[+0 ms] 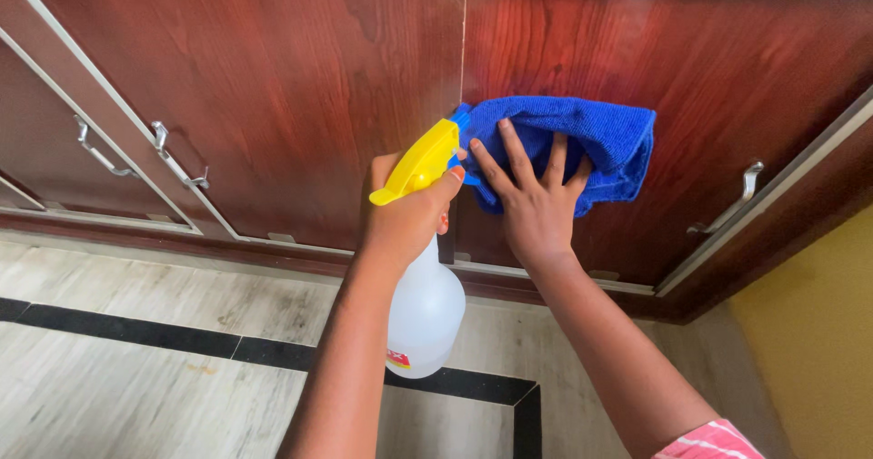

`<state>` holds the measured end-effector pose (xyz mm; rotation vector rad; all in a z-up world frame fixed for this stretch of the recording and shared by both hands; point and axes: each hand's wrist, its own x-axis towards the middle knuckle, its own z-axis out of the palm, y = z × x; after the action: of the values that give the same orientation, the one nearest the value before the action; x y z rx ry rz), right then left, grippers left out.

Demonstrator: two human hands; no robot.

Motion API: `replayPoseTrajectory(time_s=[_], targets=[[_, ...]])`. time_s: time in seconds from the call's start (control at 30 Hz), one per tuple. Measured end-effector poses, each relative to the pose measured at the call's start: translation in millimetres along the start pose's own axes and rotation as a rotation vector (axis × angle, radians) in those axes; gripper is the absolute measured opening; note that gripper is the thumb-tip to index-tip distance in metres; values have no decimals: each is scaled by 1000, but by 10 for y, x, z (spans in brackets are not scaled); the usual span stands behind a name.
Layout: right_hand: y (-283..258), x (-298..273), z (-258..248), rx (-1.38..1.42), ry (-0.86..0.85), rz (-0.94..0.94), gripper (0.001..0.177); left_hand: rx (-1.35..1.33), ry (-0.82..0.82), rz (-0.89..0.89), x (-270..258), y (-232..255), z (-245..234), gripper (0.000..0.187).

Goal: The person sprays liquid from a bottle and wipes the wooden panels and metal handles of a wardrobe using a blue cloth.

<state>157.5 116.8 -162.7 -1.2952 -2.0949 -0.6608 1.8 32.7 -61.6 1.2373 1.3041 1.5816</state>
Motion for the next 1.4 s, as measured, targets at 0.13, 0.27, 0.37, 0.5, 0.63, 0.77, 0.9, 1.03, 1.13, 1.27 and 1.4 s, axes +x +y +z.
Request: replayPoseTrajectory(time_s=[0.13, 0.27, 0.37, 0.5, 0.63, 0.77, 0.9, 1.03, 1.13, 1.27, 1.4], targets=[[221, -154, 70, -77, 44, 4, 76, 5, -13, -6, 10, -3, 40, 17], [498, -378, 147, -113, 38, 33, 77, -17, -43, -11, 31, -45, 90, 18], [706, -532, 169, -50, -13, 94, 81, -29, -29, -29, 42, -83, 117, 18], [899, -710, 208, -66, -4, 160, 79, 2, -41, -16, 49, -126, 90, 17], [937, -849, 209, -38, -35, 331, 85, -12, -13, -29, 56, -145, 38, 17], [804, -808, 272, 120, -37, 516, 104, -11, -1, -46, 53, -134, -59, 17], [605, -725, 343, 144, 39, 494, 102, 49, 30, -34, 45, -155, -165, 17], [376, -596, 408, 111, -37, 438, 101, 14, 6, -12, 87, -157, -212, 17], [187, -514, 452, 72, -55, 372, 100, 6, 18, -8, 106, -136, -228, 17], [-55, -412, 498, 48, -42, 265, 89, -43, 48, -18, 111, -137, -214, 16], [-298, -343, 528, -7, -25, 163, 78, -58, 28, -3, 116, -129, -203, 17]])
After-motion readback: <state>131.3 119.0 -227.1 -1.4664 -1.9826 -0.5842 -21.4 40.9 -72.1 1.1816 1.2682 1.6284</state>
